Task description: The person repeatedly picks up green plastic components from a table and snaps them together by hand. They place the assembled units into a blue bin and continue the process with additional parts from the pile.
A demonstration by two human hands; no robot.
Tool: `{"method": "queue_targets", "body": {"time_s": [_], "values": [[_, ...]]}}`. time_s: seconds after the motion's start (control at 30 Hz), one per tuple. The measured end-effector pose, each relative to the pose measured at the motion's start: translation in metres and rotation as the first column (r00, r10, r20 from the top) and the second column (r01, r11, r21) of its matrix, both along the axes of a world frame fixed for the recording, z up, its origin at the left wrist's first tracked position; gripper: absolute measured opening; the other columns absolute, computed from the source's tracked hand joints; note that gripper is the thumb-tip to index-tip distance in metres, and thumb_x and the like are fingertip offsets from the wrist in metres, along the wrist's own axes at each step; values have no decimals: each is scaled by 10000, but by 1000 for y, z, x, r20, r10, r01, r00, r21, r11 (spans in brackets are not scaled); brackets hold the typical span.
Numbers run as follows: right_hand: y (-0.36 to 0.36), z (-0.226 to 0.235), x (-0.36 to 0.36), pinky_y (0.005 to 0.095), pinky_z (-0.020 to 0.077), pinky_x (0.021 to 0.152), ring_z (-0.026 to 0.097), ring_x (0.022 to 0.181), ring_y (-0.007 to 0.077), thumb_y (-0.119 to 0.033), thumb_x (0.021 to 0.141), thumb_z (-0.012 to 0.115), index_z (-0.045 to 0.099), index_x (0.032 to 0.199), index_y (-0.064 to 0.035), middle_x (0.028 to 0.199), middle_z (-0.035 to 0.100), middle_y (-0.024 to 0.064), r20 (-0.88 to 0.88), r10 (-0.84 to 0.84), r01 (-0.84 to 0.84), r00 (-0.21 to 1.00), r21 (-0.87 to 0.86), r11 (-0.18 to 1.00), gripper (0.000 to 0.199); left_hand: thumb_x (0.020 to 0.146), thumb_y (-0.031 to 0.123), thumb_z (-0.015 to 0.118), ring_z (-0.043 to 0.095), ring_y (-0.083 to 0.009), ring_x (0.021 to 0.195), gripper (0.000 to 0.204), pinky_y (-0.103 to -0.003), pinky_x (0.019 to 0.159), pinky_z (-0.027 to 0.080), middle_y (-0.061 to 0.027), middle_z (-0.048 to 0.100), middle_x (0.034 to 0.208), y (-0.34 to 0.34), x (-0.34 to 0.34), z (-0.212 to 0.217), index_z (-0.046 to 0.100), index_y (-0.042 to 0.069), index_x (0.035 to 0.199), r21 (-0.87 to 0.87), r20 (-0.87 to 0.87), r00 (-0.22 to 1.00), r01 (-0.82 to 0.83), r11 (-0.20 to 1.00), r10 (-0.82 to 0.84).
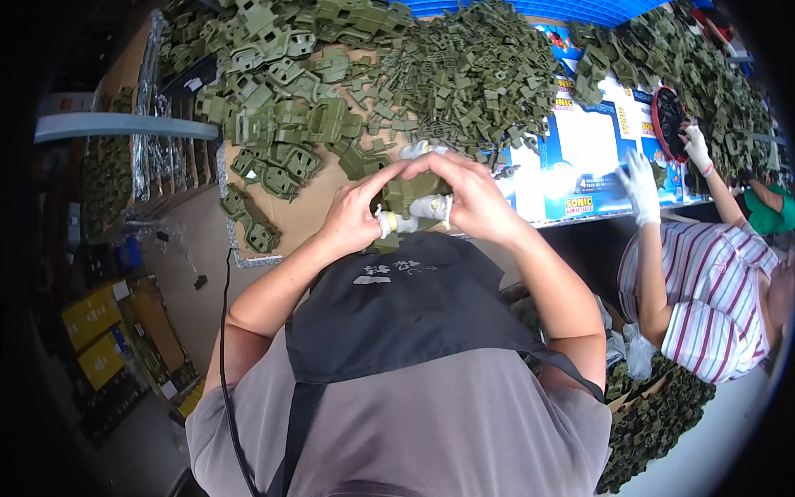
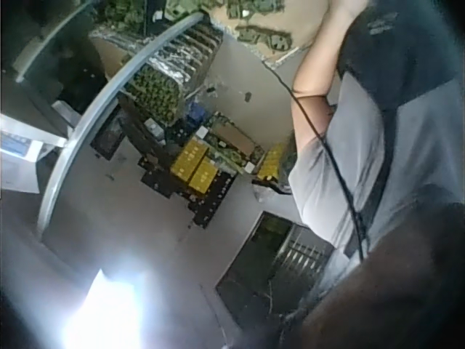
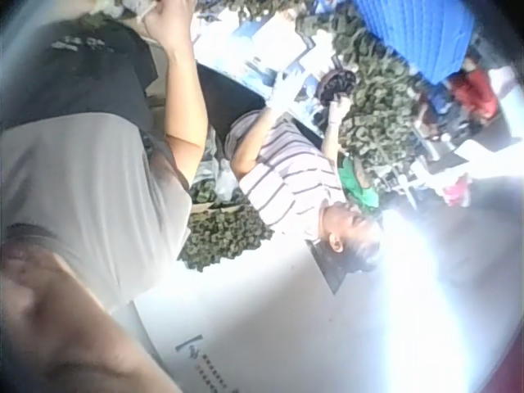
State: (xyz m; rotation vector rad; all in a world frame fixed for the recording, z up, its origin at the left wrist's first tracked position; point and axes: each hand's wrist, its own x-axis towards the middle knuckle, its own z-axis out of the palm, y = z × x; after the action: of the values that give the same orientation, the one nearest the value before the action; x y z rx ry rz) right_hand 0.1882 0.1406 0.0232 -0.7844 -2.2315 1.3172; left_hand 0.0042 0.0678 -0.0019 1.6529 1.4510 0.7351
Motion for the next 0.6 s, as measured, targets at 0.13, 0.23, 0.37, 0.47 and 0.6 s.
{"method": "queue_targets", "body": {"time_s": [0.13,0.23,0.37,0.47,0.6], "values": [[-7,-18,10,350,444,809,588,918,271,-126,650,716,580,993,-58,975,612,94,-47,-47,49,998,49,998,375,616,-20,575,556,-339,1024,669,-393,845,467,-181,564,1138,-2,4,-13,452,98,1263,34,60,998,35,999,-37],[-2,-13,21,336,437,832,565,967,252,-135,671,713,567,1009,-66,1019,589,88,3,-63,63,998,-82,995,375,658,69,683,518,-328,1103,749,-390,904,432,-186,502,1230,7,8,-10,355,107,1330,-6,122,988,100,995,-98],[25,-8,66,339,431,863,540,1017,212,-154,678,719,560,981,-82,1017,576,64,-119,-308,292,944,-135,947,350,701,227,749,434,-281,1204,901,-388,1012,312,-188,449,1280,26,0,0,199,71,1398,170,210,978,-23,985,-14],[76,-53,135,296,472,802,549,919,162,-121,750,627,534,1011,-74,979,567,48,-260,-777,702,574,-332,630,281,754,176,693,469,-236,1161,762,-359,985,344,-168,493,1227,24,-49,-4,267,53,1374,99,297,895,-375,922,333],[190,-139,244,376,480,816,575,948,189,-181,804,587,583,1102,-90,1032,619,53,-440,-883,584,162,-679,445,311,829,7,547,540,-184,1024,479,-284,875,417,-118,568,1106,22,-109,-14,422,63,1288,76,295,771,-608,790,565]]}}
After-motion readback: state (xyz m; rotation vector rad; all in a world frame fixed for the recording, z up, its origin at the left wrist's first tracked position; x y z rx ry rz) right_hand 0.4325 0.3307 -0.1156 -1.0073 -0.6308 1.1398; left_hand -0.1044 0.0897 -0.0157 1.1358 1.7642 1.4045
